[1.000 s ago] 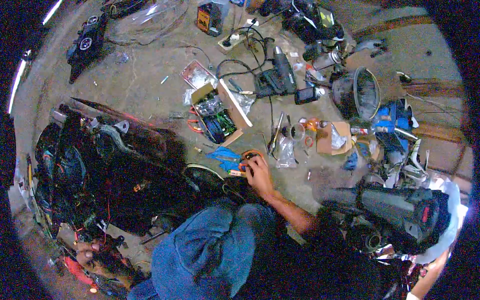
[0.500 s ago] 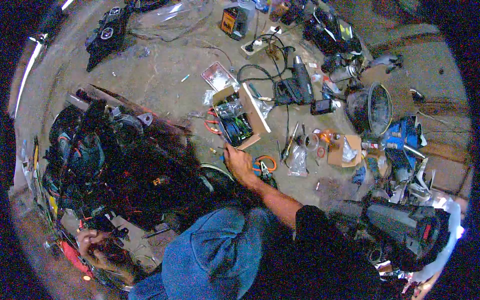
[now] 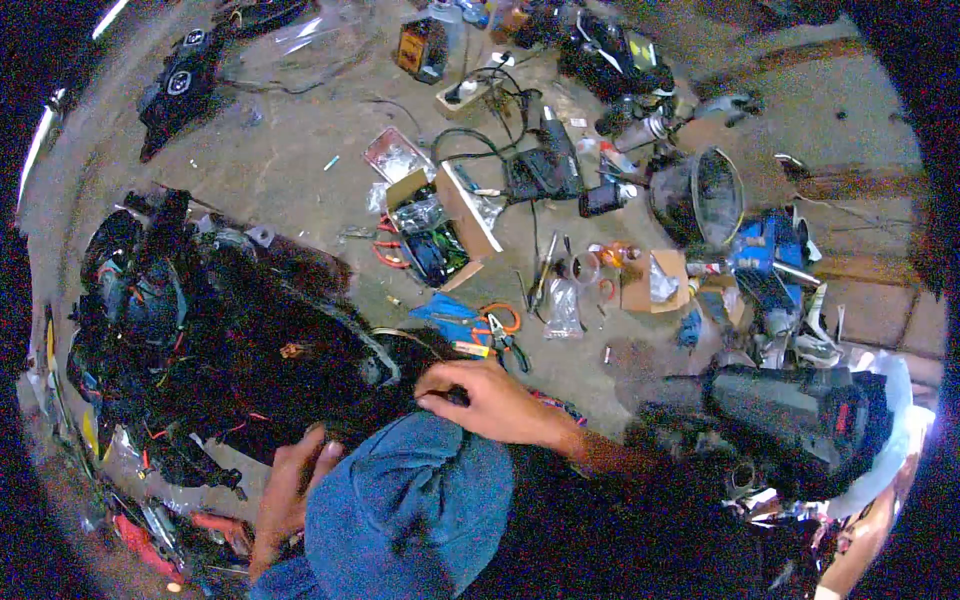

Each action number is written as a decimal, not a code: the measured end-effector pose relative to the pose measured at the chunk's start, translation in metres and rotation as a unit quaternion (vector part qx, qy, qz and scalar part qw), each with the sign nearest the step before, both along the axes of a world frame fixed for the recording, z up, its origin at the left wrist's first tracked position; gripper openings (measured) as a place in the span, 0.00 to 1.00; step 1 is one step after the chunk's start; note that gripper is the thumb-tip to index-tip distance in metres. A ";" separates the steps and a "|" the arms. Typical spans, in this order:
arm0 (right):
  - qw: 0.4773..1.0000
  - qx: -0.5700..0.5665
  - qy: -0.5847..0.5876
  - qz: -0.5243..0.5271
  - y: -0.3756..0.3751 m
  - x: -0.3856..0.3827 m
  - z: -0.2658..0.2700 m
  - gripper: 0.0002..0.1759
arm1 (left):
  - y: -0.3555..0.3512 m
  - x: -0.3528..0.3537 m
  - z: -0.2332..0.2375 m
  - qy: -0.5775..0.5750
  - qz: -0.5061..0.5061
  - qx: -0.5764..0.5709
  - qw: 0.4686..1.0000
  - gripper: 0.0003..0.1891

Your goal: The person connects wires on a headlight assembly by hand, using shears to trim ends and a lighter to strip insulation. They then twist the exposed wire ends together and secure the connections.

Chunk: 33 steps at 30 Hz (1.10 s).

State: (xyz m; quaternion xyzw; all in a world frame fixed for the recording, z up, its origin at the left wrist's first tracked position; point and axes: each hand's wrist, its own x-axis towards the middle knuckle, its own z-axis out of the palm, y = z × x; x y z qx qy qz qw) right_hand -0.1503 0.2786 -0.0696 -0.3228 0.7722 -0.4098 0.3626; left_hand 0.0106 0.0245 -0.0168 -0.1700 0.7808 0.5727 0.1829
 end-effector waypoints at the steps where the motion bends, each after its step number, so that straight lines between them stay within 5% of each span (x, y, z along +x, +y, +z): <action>1: 1.000 0.000 -0.004 0.010 -0.005 0.001 0.008 0.08 | 0.006 -0.009 0.003 -0.026 -0.005 0.005 1.000 0.11; 10: 0.993 -0.101 -0.042 0.054 -0.035 -0.003 0.012 0.10 | 0.014 -0.028 0.007 -0.016 -0.055 -0.038 0.998 0.18; 16: 0.979 -0.149 -0.131 -0.036 -0.030 0.004 0.005 0.12 | 0.013 -0.019 0.004 0.032 -0.019 -0.060 0.998 0.17; 19: 0.973 -0.021 -0.106 -0.204 0.011 -0.004 -0.045 0.11 | 0.008 -0.014 0.009 0.078 0.024 -0.082 0.993 0.14; 20: 0.969 0.018 -0.011 -0.244 0.034 -0.008 -0.090 0.10 | 0.003 -0.006 0.005 0.097 0.036 -0.103 0.989 0.13; 21: 0.967 0.075 0.131 -0.203 0.065 -0.017 -0.127 0.09 | -0.003 0.001 0.003 0.118 0.047 -0.125 0.984 0.12; 23: 0.949 0.135 0.236 -0.159 0.109 -0.026 -0.174 0.15 | -0.019 0.013 0.008 0.141 0.078 -0.119 0.980 0.09; 27: 0.920 0.187 0.342 -0.045 0.137 -0.033 -0.205 0.18 | -0.026 0.036 0.019 0.174 0.164 -0.054 0.970 0.09; 33: 0.943 0.222 0.246 0.045 0.124 -0.051 -0.193 0.24 | -0.031 0.053 0.031 0.195 0.242 0.025 0.950 0.09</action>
